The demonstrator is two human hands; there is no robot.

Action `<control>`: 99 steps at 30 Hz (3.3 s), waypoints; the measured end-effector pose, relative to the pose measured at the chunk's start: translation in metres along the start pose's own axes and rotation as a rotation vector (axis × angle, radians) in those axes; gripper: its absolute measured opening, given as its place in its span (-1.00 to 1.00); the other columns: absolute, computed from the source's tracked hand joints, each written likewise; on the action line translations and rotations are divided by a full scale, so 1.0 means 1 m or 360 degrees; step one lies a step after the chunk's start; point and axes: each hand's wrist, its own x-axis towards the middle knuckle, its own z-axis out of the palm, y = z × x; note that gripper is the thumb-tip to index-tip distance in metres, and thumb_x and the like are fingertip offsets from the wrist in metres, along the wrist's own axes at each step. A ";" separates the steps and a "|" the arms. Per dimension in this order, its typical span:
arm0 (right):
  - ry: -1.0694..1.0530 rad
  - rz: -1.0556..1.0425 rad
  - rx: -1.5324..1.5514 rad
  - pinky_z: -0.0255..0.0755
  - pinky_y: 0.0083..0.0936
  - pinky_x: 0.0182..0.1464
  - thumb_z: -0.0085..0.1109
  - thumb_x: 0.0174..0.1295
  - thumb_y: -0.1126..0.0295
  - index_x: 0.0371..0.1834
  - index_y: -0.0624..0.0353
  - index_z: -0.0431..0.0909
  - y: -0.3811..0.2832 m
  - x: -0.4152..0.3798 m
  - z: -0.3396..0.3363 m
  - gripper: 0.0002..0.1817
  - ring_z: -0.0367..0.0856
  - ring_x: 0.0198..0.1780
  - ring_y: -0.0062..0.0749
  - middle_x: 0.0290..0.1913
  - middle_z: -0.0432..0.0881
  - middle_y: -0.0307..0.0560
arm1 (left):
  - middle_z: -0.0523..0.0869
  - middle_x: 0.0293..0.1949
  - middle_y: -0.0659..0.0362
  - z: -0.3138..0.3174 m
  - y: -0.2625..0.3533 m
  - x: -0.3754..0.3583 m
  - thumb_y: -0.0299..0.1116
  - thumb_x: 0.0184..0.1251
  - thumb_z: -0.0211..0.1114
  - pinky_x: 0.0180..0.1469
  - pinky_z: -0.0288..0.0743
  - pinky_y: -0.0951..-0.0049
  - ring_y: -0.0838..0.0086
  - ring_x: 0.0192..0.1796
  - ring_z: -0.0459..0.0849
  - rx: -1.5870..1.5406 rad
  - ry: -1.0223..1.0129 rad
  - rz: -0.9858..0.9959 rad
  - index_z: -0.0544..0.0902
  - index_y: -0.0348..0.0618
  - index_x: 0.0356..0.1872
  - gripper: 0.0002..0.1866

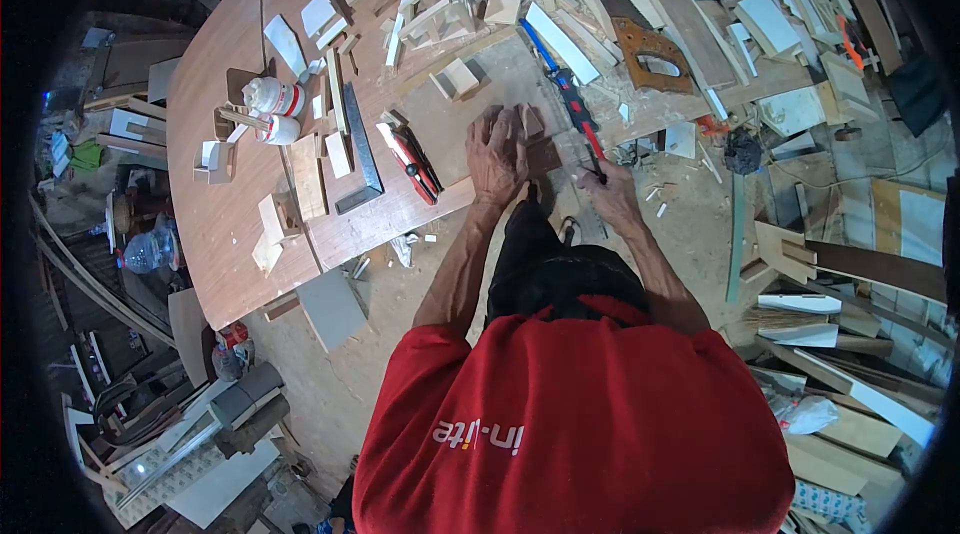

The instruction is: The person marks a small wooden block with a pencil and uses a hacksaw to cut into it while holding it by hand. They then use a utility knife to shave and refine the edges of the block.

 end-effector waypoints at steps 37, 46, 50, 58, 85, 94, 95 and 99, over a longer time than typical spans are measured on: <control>-0.0047 -0.0089 -0.0368 0.46 -0.20 -0.25 0.07 0.23 0.27 -0.27 0.36 0.54 0.001 0.001 -0.014 -0.71 0.59 -0.38 -0.02 -0.43 0.58 0.22 | 0.57 0.02 0.21 0.014 -0.002 0.018 -0.38 0.12 0.25 0.09 0.33 0.06 0.19 0.10 0.45 0.0402 -0.0285 -0.0049 0.65 0.19 0.03 -0.61; -0.0131 0.0238 -0.0160 0.44 -0.15 -0.21 0.10 0.22 0.28 -0.30 0.36 0.51 -0.004 -0.002 -0.014 -0.72 0.60 -0.32 0.06 -0.42 0.57 0.27 | 0.53 -0.08 0.27 0.011 0.001 0.016 -0.41 0.04 0.26 0.05 0.28 0.13 0.29 -0.01 0.43 0.0405 -0.0297 0.0018 0.68 0.30 0.00 -0.56; -0.0083 0.0141 -0.0245 0.46 -0.16 -0.20 0.10 0.22 0.28 -0.28 0.36 0.52 -0.005 -0.003 -0.014 -0.72 0.60 -0.31 0.05 -0.41 0.57 0.27 | 0.52 -0.11 0.26 0.014 -0.004 0.014 -0.40 0.07 0.24 0.04 0.28 0.15 0.30 -0.05 0.42 0.0429 -0.0303 0.0021 0.68 0.31 0.01 -0.57; 0.0267 -0.0035 -0.0702 0.48 -0.12 -0.18 0.05 0.24 0.33 -0.16 0.29 0.53 -0.033 -0.014 -0.021 -0.75 0.63 -0.24 0.14 -0.34 0.63 0.24 | 0.51 -0.14 0.25 0.013 0.000 0.015 -0.38 0.04 0.26 0.01 0.29 0.14 0.28 -0.06 0.42 0.0476 -0.0269 0.0053 0.69 0.29 0.00 -0.57; 0.0015 -0.0303 -0.0989 0.56 -0.25 -0.17 0.12 0.00 0.49 -0.12 0.10 0.69 -0.079 0.078 0.004 -0.67 0.70 -0.23 -0.04 -0.29 0.71 0.11 | 0.55 -0.14 0.23 0.008 0.004 0.019 -0.38 0.04 0.26 0.05 0.30 0.10 0.22 0.02 0.44 0.0435 -0.0282 0.0078 0.67 0.25 0.01 -0.57; -0.0025 -0.0537 -0.1338 0.57 -0.39 -0.32 0.31 -0.06 0.38 -0.40 0.07 0.66 -0.062 0.088 0.013 -0.88 0.70 -0.38 -0.21 -0.51 0.67 -0.06 | 0.55 -0.11 0.24 0.008 0.004 0.019 -0.35 0.06 0.27 0.05 0.30 0.09 0.22 0.04 0.44 0.0438 -0.0319 0.0071 0.67 0.25 0.02 -0.58; -0.0027 -0.0537 -0.1337 0.57 -0.39 -0.32 0.31 -0.06 0.38 -0.40 0.07 0.66 -0.065 0.088 0.012 -0.88 0.70 -0.38 -0.21 -0.51 0.67 -0.06 | 0.56 -0.11 0.24 0.009 0.004 0.020 -0.36 0.06 0.26 0.04 0.30 0.09 0.22 0.04 0.44 0.0436 -0.0323 0.0060 0.67 0.25 0.02 -0.58; -0.0128 -0.0506 -0.1459 0.55 -0.43 -0.33 0.30 -0.04 0.41 -0.44 0.10 0.64 -0.072 0.081 0.002 -0.91 0.70 -0.37 -0.30 -0.49 0.68 -0.12 | 0.56 -0.10 0.25 0.010 0.002 0.019 -0.38 0.06 0.25 0.03 0.32 0.10 0.23 0.03 0.44 0.0459 -0.0323 0.0058 0.68 0.25 0.01 -0.58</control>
